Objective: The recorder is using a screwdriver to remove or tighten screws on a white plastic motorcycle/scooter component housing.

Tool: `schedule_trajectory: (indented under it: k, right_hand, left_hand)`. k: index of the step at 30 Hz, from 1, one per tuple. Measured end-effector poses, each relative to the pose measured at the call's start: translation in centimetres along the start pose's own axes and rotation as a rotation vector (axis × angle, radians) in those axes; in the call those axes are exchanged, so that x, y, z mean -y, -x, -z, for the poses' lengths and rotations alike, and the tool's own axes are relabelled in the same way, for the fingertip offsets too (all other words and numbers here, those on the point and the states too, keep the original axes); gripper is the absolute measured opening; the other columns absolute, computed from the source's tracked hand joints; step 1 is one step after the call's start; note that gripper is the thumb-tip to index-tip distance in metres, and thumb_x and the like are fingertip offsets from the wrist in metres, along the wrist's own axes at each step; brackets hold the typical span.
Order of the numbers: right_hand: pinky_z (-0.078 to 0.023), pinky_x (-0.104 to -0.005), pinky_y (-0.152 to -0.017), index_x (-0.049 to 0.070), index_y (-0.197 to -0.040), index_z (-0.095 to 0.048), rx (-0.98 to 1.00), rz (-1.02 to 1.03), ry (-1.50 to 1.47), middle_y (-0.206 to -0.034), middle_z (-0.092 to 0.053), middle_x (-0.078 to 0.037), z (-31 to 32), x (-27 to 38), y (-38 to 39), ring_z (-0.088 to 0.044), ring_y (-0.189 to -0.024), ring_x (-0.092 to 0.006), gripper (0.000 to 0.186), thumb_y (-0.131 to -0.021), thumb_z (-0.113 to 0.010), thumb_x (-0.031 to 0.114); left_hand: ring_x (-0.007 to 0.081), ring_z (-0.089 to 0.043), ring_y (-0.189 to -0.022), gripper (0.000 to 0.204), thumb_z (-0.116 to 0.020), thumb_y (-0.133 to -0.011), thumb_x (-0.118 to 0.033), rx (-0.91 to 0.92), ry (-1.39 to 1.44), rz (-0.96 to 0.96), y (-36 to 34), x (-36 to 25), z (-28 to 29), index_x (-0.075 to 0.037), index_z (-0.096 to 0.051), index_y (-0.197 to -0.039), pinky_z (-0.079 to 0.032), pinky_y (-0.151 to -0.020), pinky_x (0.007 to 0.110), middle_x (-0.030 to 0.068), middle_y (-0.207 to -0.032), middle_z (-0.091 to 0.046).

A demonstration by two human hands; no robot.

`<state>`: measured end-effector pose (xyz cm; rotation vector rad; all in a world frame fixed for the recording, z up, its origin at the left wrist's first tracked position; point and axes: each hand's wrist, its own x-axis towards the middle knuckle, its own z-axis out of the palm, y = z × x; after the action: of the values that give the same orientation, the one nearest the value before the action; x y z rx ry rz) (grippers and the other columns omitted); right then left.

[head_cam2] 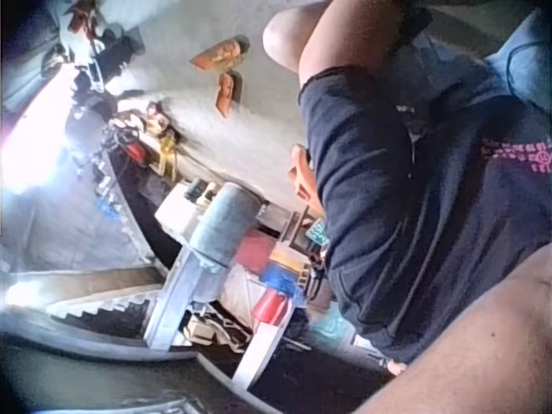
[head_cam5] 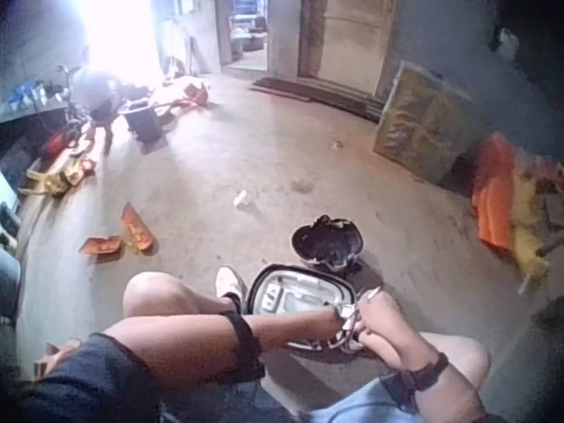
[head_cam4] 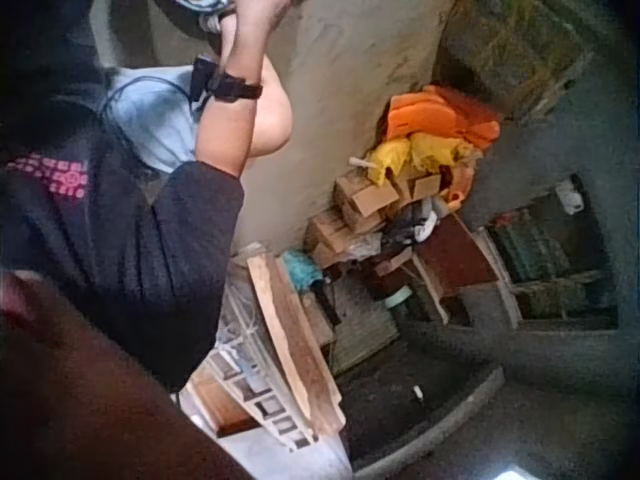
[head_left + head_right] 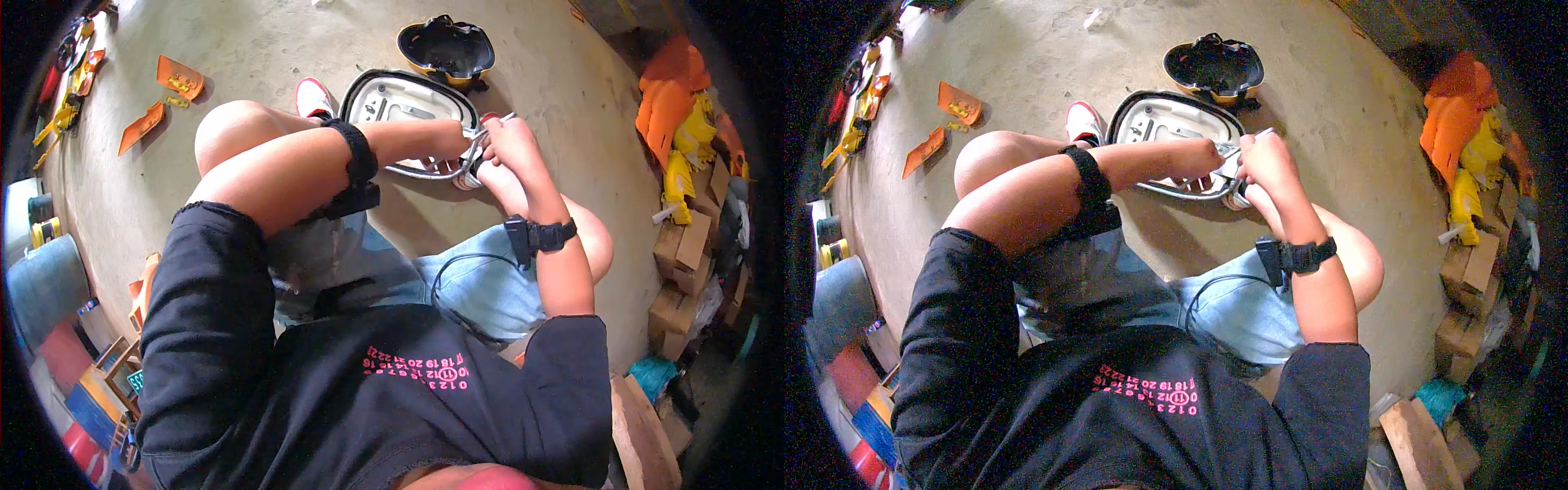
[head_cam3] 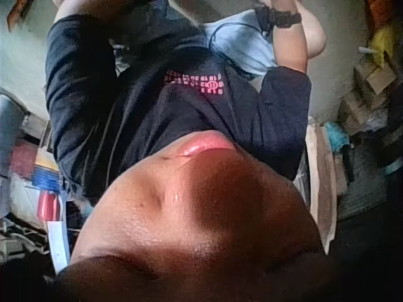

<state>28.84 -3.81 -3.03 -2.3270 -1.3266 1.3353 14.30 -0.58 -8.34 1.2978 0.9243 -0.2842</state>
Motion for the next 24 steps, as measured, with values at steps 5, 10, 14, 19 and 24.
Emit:
schedule_trajectory:
  k: [5, 10, 14, 19, 24]
  right_hand:
    - [-0.047, -0.0489, -0.078, 0.003, -0.089, -0.068, -0.408, 0.069, 0.628, -0.083, -0.067, -0.018, 1.3, -0.5, 0.3, -0.065, -0.082, -0.0348, 0.033, -0.091, -0.045, 0.027]
    - [-0.04, -0.0434, -0.09, 0.009, -0.098, -0.066, -0.68, 0.951, 0.709, -0.082, -0.067, -0.012, 0.1, -1.2, 1.4, -0.062, -0.089, -0.0314, 0.029, -0.09, -0.052, 0.032]
    - [-0.04, -0.0408, -0.089, 0.01, -0.086, -0.069, -0.355, 0.516, 0.864, -0.079, -0.066, -0.014, -0.2, -0.4, 1.1, -0.062, -0.09, -0.0311, 0.029, -0.087, -0.054, 0.034]
    - [-0.048, -0.0482, -0.078, 0.001, -0.085, -0.069, -0.221, 0.187, 0.739, -0.088, -0.066, -0.024, 0.3, 0.2, 1.0, -0.064, -0.087, -0.0391, 0.037, -0.087, -0.048, 0.031]
    - [-0.049, -0.0484, -0.079, -0.001, -0.089, -0.069, -0.197, 0.058, 0.481, -0.095, -0.064, -0.027, 0.1, 1.0, 0.8, -0.063, -0.09, -0.0413, 0.042, -0.087, -0.043, 0.032]
  left_hand:
    - [0.024, -0.065, -0.07, 0.016, -0.05, -0.08, -0.011, -0.065, -1.015, -0.328, -2.5, 1.0, 0.9, 0.001, -0.061, -0.084, -0.054, -0.062, 0.039, 0.0157, -0.075, -0.063]
    - [0.0301, -0.063, -0.084, 0.019, -0.057, -0.08, -0.017, -0.243, -1.193, -0.429, -3.1, 1.1, 1.7, -0.001, -0.064, -0.087, -0.05, -0.073, 0.041, 0.0156, -0.081, -0.065]
    - [0.0352, -0.057, -0.102, 0.049, -0.059, -0.085, -0.04, -0.528, -0.917, -0.44, 0.5, -0.9, 2.1, 0.002, -0.054, -0.109, -0.045, -0.085, 0.043, 0.0191, -0.097, -0.062]
    - [0.0418, -0.057, -0.1, 0.082, -0.066, -0.073, -0.06, -0.604, -0.704, -0.391, 3.2, -2.8, 1.0, 0.008, -0.049, -0.117, -0.045, -0.086, 0.047, 0.0282, -0.107, -0.057]
    - [0.0392, -0.064, -0.084, 0.041, -0.067, -0.077, -0.036, -0.146, -0.774, -0.388, 2.2, -1.6, 0.2, 0.004, -0.065, -0.087, -0.049, -0.076, 0.047, 0.0241, -0.086, -0.065]
